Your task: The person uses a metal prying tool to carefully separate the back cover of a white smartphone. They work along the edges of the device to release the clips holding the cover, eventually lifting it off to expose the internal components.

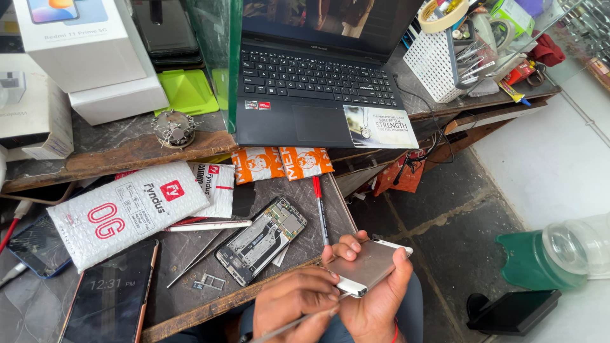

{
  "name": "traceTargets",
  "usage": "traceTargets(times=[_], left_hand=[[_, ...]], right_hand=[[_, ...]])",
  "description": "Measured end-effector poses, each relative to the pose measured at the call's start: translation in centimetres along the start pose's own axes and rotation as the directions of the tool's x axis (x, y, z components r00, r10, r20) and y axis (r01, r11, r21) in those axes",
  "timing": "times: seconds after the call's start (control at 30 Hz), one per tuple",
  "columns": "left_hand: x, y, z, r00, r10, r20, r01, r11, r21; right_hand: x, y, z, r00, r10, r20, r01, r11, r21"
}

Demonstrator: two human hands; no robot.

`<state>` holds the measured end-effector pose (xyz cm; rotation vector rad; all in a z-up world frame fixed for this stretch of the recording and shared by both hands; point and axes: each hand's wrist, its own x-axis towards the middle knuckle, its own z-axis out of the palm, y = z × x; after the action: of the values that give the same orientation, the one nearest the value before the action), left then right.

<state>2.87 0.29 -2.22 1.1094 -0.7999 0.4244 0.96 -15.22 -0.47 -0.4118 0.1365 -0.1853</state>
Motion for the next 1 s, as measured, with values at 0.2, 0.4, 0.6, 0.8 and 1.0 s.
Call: traceTargets(times=[0.2,0.4,0.6,0.8,1.0], left_hand=[[0.3,0.5,-0.6,0.998,-0.038,0.05,0.04,0.998,-0.057],[0.8,0.5,-0.2,0.994,0.109,0.021,-0.11,0.993,0.031],[0.5,0.7,0.4,0.989,0.146,0.023,-0.147,0.958,0.248],[0.5,0.7,1.7,0.989,0.147,-0.03,-0.135,0.959,0.248],[0.4,0.8,2.2,0.987,0.141,-0.074,-0.111,0.943,0.314]], right_hand=[[0.1,0.1,-0.1,0.998,0.053,0.025,-0.052,0.999,-0.012],[0.4,-0.8,-0.2,0.993,0.115,0.034,-0.119,0.981,0.155],[0.6,-1.8,-0.3,0.999,0.054,-0.006,-0.052,0.98,0.192],[0.4,-1.4,-0.2,0.998,0.069,0.007,-0.069,0.981,0.181],[0.4,-1.1,-0.2,0.998,0.066,-0.009,-0.063,0.978,0.198]])
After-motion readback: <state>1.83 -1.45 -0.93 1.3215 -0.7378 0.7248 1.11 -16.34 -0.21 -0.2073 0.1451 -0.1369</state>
